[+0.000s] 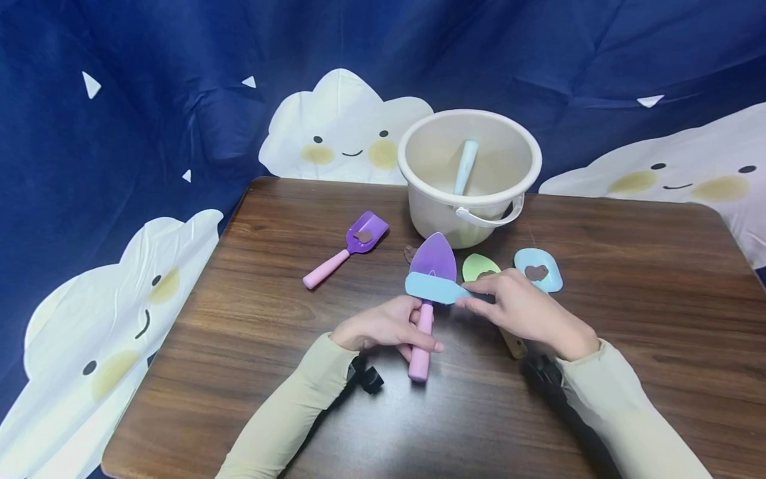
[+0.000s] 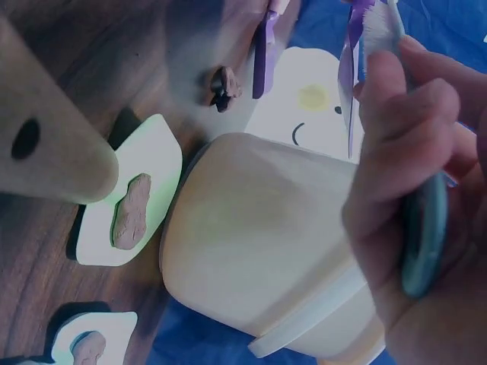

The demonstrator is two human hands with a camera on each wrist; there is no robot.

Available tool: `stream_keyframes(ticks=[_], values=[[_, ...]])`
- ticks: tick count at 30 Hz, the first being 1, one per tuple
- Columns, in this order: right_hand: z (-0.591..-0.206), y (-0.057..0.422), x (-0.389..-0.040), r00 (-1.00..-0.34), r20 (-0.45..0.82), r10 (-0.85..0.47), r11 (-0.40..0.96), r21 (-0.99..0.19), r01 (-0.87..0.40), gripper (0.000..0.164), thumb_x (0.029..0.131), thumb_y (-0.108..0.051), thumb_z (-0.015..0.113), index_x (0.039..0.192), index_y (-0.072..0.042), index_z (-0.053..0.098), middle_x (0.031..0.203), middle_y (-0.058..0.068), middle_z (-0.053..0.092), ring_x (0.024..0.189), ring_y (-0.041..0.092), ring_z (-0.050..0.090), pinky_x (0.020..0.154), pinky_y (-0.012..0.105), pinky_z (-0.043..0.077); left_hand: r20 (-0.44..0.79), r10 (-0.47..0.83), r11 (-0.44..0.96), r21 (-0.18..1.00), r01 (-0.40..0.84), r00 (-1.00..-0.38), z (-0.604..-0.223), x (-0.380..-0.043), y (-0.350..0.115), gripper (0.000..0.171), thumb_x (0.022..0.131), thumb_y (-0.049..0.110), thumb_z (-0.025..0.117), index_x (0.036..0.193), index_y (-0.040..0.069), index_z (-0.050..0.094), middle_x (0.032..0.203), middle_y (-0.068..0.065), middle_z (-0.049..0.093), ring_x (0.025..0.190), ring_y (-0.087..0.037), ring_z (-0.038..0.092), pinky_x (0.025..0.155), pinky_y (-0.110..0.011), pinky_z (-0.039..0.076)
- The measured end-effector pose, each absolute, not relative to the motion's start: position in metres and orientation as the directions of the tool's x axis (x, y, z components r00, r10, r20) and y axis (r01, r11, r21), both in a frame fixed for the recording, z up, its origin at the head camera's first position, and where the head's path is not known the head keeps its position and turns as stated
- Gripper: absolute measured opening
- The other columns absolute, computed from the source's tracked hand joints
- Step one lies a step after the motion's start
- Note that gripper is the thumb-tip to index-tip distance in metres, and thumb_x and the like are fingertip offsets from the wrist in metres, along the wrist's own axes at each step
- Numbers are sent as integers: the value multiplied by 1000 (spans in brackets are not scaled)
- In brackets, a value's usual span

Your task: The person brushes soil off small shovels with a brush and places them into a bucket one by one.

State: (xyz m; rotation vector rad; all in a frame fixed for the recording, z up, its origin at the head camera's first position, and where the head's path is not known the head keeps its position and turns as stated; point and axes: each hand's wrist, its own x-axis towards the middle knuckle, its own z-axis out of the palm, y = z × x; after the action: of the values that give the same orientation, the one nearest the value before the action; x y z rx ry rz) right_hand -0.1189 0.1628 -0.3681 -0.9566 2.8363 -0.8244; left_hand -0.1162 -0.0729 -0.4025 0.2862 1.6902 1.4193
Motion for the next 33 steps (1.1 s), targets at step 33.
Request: stream_keyframes(ticks=[33], values=[[-375, 163, -121, -828, 189, -527, 715, -427, -553, 13, 88, -24, 71, 93, -13, 74, 67, -8, 61, 61, 6, 47, 62, 27, 46, -454, 658, 300, 890, -344, -601, -400, -116, -73, 35, 80, 1, 75, 101, 3, 47, 75, -4, 63, 62, -14, 65, 55, -34, 59]])
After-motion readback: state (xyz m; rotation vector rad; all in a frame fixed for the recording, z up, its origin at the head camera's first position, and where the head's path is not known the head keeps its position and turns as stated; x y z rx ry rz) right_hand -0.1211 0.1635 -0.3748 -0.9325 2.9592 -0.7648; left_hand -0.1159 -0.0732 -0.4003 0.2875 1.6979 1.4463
